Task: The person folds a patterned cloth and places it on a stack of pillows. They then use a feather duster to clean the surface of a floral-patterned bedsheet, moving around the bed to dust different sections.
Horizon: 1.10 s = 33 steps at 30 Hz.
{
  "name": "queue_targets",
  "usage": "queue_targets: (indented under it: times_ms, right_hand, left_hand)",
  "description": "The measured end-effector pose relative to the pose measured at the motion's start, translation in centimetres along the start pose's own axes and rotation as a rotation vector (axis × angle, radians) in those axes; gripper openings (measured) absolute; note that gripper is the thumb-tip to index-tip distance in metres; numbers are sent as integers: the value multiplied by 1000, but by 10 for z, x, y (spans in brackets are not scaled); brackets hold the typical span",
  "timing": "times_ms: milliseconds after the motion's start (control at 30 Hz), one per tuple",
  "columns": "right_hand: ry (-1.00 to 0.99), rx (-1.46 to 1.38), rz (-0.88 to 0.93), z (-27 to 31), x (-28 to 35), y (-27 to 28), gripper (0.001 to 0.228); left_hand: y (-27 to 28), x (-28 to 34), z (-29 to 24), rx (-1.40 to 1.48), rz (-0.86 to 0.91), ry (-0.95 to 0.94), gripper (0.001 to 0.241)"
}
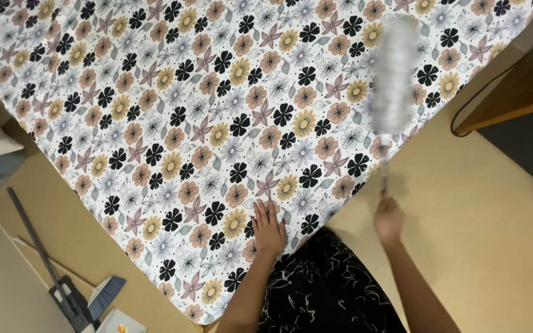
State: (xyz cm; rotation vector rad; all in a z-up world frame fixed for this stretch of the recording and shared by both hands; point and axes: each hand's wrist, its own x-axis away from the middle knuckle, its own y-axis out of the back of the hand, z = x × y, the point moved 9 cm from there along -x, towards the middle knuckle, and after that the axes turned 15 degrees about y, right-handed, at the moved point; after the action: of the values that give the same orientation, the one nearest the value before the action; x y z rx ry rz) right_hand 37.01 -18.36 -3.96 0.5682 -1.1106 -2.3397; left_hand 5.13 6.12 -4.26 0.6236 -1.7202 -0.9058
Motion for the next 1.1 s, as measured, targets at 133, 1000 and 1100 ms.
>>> queue_targets:
  times_ms: [133,1000,1100]
  right_hand:
    - [62,-8,294,64,33,-7,30]
    - [97,277,318,-39,-72,83,31]
    - [-193,337,267,-135,-97,125,33]
  left_hand:
    - [-4,0,-3,-8,14,-9,77]
    - [-36,-82,-218,308,49,68,104]
    - [-59,-92,-225,357,90,145,110]
